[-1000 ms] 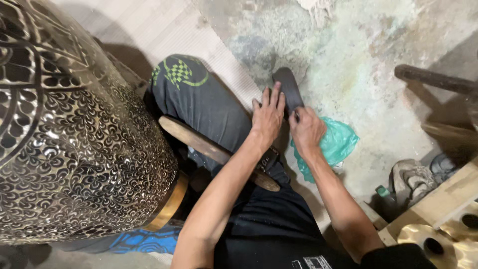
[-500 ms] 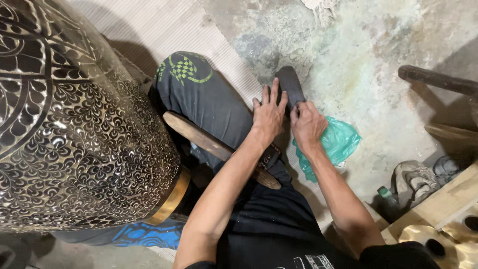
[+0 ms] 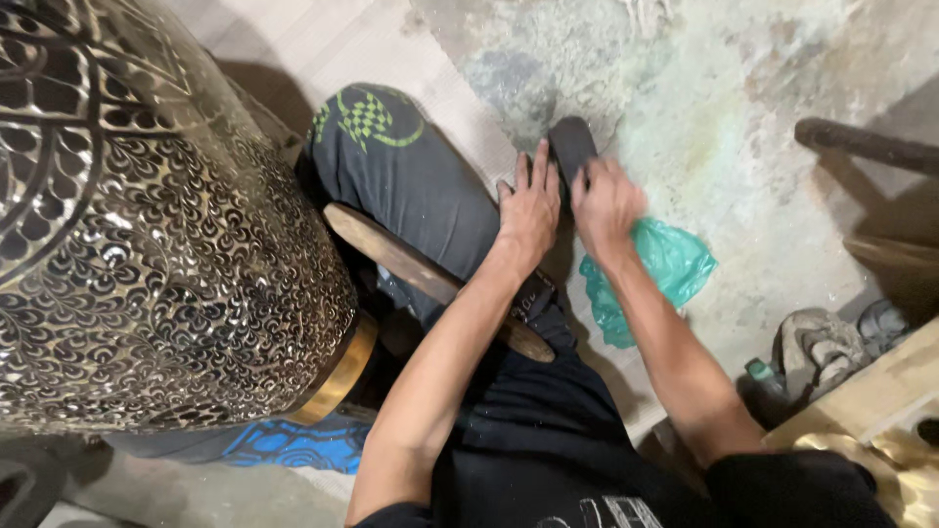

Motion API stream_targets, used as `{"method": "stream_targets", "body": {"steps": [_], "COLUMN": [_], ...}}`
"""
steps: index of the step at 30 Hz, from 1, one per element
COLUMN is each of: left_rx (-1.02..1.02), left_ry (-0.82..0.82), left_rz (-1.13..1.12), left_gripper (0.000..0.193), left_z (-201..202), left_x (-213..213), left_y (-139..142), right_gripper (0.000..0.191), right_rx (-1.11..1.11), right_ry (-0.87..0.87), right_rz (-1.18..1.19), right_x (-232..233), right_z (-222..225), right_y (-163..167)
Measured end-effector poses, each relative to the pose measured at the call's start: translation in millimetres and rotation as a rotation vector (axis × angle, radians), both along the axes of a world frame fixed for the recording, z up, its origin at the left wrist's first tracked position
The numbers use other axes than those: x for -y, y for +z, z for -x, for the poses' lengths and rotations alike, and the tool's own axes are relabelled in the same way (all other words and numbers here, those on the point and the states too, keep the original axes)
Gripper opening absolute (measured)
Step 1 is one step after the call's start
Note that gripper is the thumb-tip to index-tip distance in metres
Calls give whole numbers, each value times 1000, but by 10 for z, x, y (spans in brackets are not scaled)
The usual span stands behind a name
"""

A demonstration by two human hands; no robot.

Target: The person sits on the floor with a large brass lamp across their lap, holds a steel punch against the lamp's patterned surface, and strikes it with a wooden mallet to chase the decorative design. Midway they grind the punch on a rectangular stone, then resume hammering the lamp surface.

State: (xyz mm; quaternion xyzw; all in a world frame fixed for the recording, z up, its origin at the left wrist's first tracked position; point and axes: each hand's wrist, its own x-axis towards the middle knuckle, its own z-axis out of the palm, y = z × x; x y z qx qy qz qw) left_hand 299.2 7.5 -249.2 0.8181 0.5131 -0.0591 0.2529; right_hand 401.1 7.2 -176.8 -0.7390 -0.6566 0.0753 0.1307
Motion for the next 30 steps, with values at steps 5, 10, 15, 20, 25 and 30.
{"method": "stream_targets", "body": {"steps": [5, 10, 15, 20, 25, 30], "left_rx": [-13, 5, 20, 31, 10, 14], "left_ry": [22, 48, 40, 48, 30, 70], "left_rz": [16, -25, -4, 26, 42, 27], "left_gripper": [75, 71, 45, 38, 41, 40], "left_z": [21, 5, 49, 39, 29, 34], "left_x": [-38, -37, 10, -58, -17, -49], "left_y": [18, 43, 32, 48, 65, 59], "right_gripper": [8, 8, 6, 9, 7, 7], "right_rx": [-52, -10, -16, -40, -47, -15], "right_ry": [19, 16, 12, 68, 47, 10], "right_rz": [-76, -18, -70, -74, -135, -56], "right_x": [-225, -20, -325, -168, -151, -400], "right_z": [-17, -12, 68, 15, 64, 80], "right_y": [-36, 40, 2, 97, 84, 66]}}
